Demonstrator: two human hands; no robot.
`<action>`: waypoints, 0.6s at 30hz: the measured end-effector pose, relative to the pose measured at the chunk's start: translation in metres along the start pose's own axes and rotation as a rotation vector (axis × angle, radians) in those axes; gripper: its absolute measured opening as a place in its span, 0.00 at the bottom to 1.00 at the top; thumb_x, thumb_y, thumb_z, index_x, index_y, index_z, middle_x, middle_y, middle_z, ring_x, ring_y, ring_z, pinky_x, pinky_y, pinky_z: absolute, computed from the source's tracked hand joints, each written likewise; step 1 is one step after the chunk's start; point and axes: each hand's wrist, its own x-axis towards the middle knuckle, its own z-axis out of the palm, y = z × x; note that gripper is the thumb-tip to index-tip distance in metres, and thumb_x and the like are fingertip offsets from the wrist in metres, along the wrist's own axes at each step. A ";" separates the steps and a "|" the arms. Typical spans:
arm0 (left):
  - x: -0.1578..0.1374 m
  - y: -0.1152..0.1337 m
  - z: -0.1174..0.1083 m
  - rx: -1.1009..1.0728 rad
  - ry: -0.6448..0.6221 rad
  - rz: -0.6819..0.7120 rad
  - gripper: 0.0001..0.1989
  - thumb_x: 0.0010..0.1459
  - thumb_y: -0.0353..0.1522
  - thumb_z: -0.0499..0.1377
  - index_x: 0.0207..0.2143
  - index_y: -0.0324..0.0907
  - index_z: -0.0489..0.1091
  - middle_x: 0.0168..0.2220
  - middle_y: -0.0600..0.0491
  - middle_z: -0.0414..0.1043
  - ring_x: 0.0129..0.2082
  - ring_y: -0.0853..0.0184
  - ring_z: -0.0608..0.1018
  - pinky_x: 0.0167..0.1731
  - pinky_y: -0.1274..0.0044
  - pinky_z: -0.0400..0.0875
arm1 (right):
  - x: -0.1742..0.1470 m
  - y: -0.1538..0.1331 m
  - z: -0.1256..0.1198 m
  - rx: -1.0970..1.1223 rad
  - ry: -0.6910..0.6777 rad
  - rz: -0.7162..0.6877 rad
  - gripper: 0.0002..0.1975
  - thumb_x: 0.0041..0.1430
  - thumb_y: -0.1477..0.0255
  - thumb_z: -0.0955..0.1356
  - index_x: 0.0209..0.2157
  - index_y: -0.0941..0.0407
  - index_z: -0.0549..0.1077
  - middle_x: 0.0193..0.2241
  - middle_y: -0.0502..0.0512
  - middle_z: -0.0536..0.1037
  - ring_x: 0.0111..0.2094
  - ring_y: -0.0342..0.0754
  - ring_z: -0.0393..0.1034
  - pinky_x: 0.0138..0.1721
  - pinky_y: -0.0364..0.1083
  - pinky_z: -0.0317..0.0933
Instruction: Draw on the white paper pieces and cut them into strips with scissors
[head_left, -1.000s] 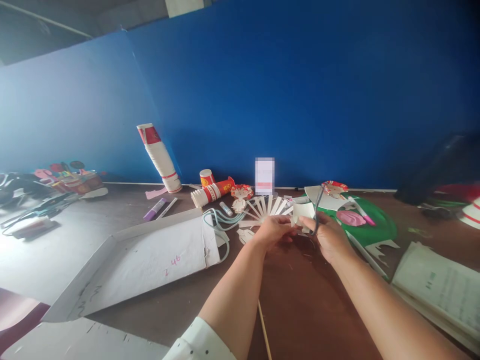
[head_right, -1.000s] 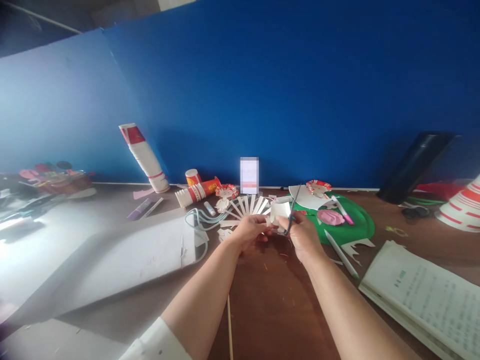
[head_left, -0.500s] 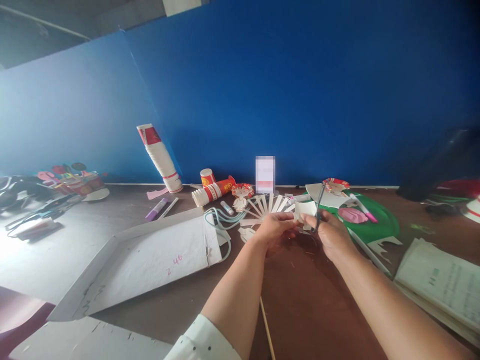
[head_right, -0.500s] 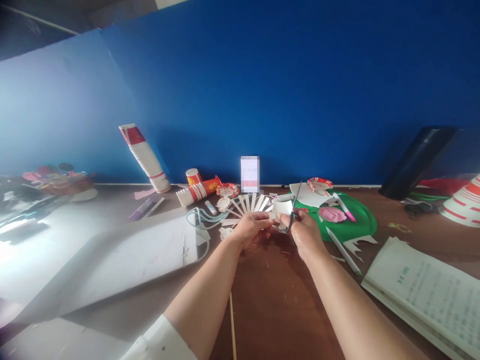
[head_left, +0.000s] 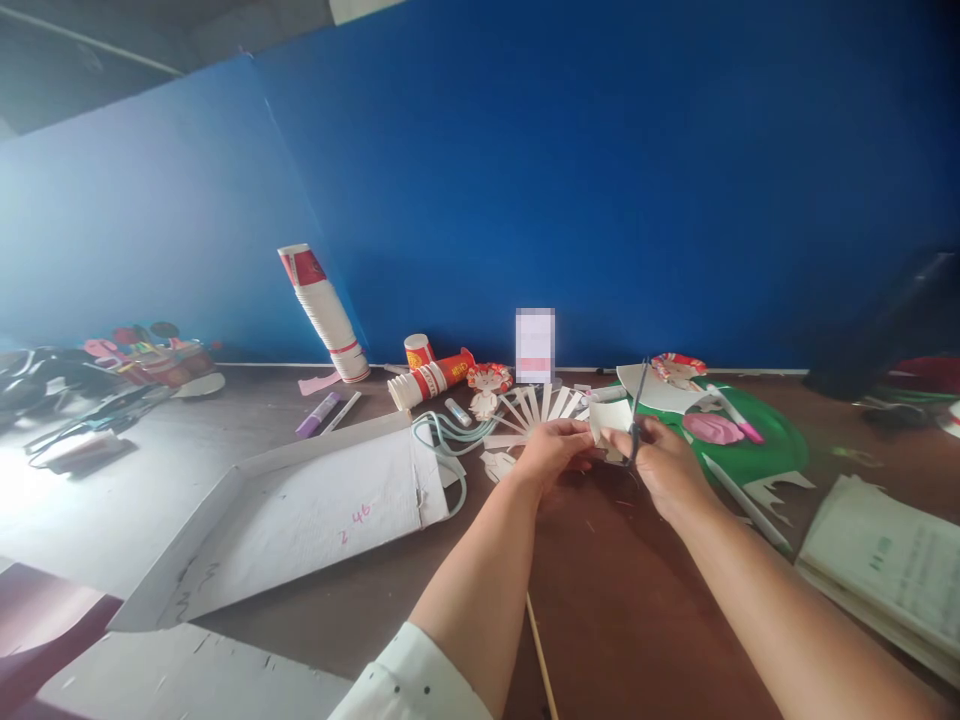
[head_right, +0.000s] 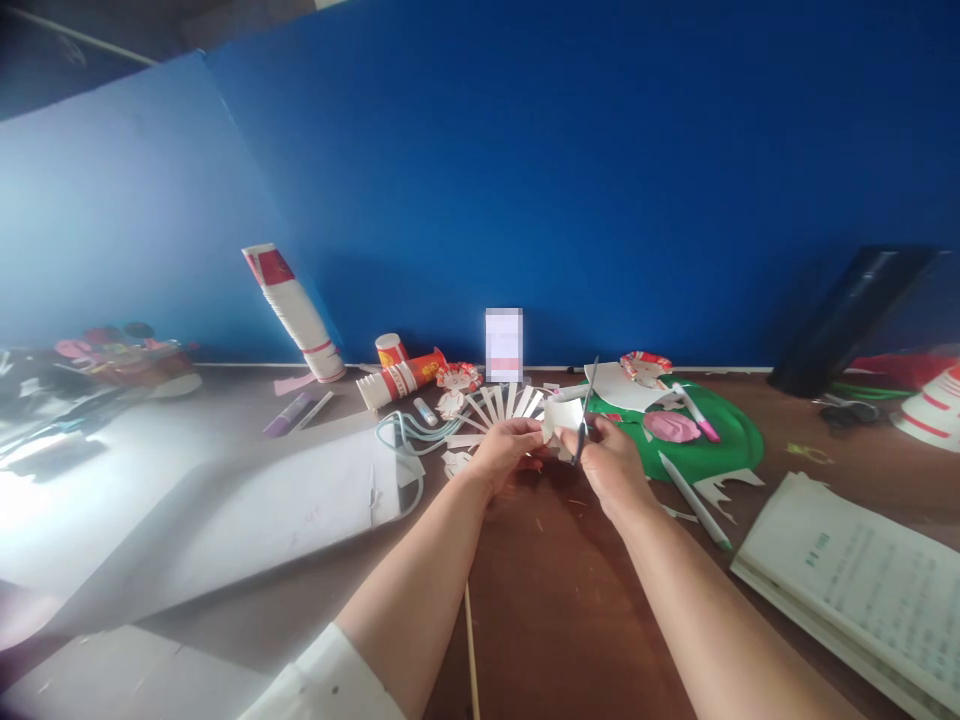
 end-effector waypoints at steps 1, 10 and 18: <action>0.000 0.001 0.000 0.010 0.025 -0.002 0.10 0.48 0.31 0.72 0.29 0.37 0.74 0.25 0.54 0.73 0.27 0.72 0.75 0.29 0.79 0.69 | -0.001 -0.001 0.000 0.013 -0.001 0.021 0.17 0.43 0.63 0.77 0.37 0.54 0.81 0.28 0.51 0.83 0.31 0.51 0.76 0.32 0.46 0.66; 0.000 0.003 0.003 -0.013 0.057 0.019 0.06 0.50 0.26 0.69 0.27 0.37 0.74 0.21 0.56 0.71 0.22 0.75 0.73 0.27 0.81 0.70 | -0.001 -0.006 0.002 0.188 -0.063 0.100 0.21 0.39 0.61 0.80 0.37 0.54 0.79 0.29 0.53 0.84 0.34 0.55 0.79 0.35 0.49 0.70; 0.001 0.007 0.005 0.143 0.054 0.055 0.06 0.57 0.21 0.61 0.28 0.37 0.74 0.22 0.57 0.73 0.22 0.73 0.77 0.30 0.80 0.73 | 0.000 -0.002 0.003 0.244 -0.081 0.081 0.19 0.40 0.63 0.80 0.36 0.53 0.79 0.28 0.53 0.83 0.32 0.55 0.79 0.32 0.49 0.72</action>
